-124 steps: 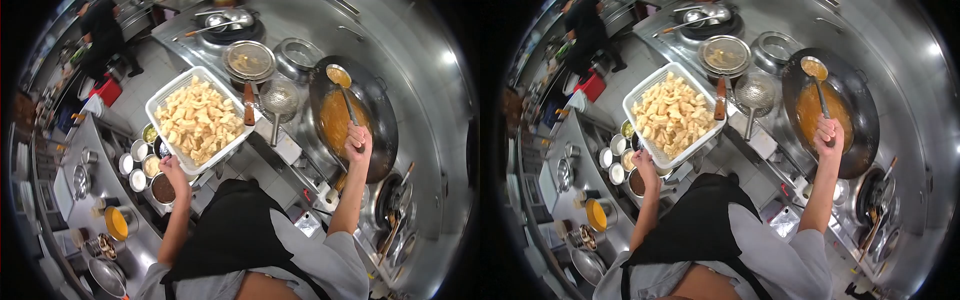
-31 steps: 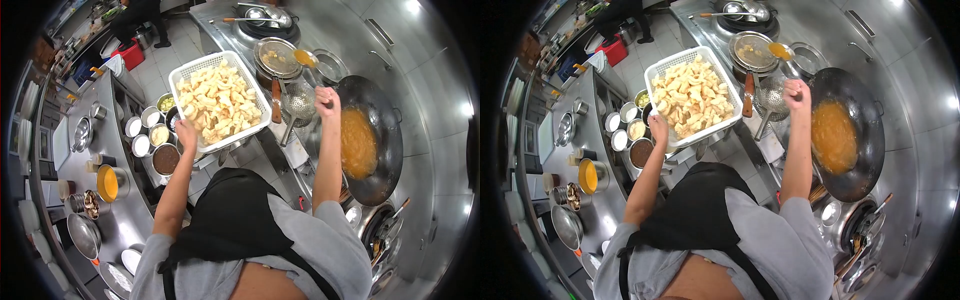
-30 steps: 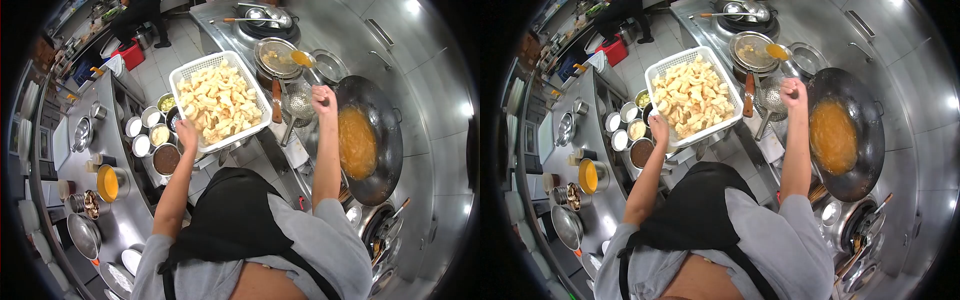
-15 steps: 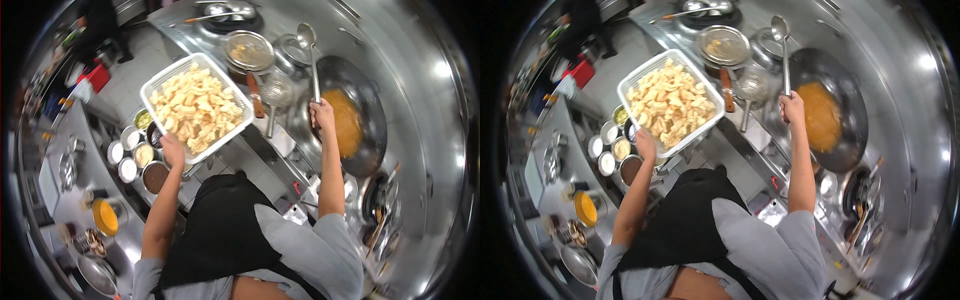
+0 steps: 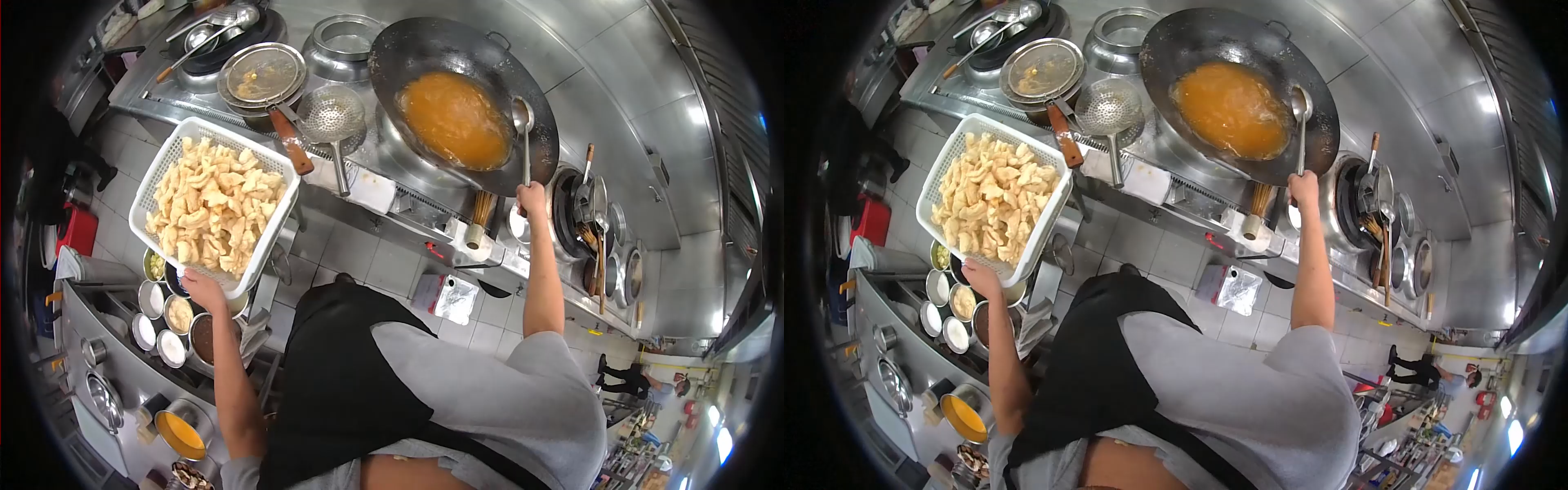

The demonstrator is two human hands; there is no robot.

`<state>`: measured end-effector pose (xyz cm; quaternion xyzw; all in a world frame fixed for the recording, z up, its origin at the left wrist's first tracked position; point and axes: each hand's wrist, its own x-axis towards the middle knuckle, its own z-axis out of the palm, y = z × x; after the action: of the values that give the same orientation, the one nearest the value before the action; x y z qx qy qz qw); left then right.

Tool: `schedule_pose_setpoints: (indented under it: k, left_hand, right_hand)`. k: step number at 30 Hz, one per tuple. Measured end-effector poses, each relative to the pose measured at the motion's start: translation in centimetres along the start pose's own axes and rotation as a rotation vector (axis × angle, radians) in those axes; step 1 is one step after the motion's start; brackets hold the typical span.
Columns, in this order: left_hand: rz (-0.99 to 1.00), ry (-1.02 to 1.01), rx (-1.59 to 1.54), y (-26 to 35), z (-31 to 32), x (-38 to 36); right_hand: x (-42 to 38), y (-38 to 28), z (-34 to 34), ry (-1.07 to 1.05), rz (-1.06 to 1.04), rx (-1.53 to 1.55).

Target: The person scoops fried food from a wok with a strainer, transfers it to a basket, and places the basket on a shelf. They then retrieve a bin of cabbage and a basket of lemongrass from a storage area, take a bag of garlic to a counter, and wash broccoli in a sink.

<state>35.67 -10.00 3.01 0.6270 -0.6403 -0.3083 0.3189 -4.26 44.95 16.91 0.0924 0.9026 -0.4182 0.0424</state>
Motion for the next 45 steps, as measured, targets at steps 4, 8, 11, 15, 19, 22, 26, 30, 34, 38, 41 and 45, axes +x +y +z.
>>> schedule_pose_setpoints:
  k: [4, 8, 11, 15, 19, 22, 26, 30, 34, 38, 41, 45]
  left_hand:
    - [0.047, 0.043, 0.024, -1.5, 0.5, 1.2]
    - [0.084, 0.057, 0.014, -2.4, 0.6, 1.4]
    - [0.099, 0.086, 0.002, -2.3, 0.9, 1.7]
    - [0.165, 0.107, 0.064, -4.2, 1.5, 2.6]
    - [0.141, 0.120, 0.056, -2.7, 1.2, 1.7]
    - [0.094, 0.134, 0.056, -1.5, 0.9, 1.0]
    - [0.065, 0.146, 0.026, -0.2, 0.5, 0.1]
    - [-0.023, 0.118, 0.003, 0.7, 0.2, -0.2]
    - [-0.114, 0.064, -0.002, 1.2, -0.1, -0.5]
    - [-0.157, 0.071, -0.005, 0.9, -0.2, -0.5]
    - [-0.277, 0.089, 0.000, 1.1, 0.0, -0.6]
    - [-0.288, 0.141, -0.093, 1.7, 0.7, -0.8]
  right_hand:
    - [1.0, 1.5, 0.6, -0.185, 0.266, 0.474]
    - [3.3, 2.6, 0.0, -0.849, 0.625, 1.521]
    - [1.4, -0.4, 0.6, -0.918, 0.622, 1.731]
    - [0.5, -3.4, 0.7, -0.999, 0.555, 1.785]
    - [-0.9, -8.3, 1.9, -1.099, 0.478, 1.721]
    - [-1.3, -12.1, 3.9, -1.195, 0.442, 1.697]
    - [-2.3, -17.9, 8.0, -1.337, 0.451, 1.684]
    - [-2.4, -22.7, 13.9, -1.461, 0.464, 1.653]
    - [-2.7, -25.8, 20.6, -1.631, 0.604, 1.667]
    - [-2.6, -27.5, 27.5, -1.597, 0.533, 1.644]
    - [-3.2, -27.9, 30.9, -1.607, 0.375, 1.459]
    - [-3.2, -28.9, 34.6, -1.462, 0.746, 1.274]
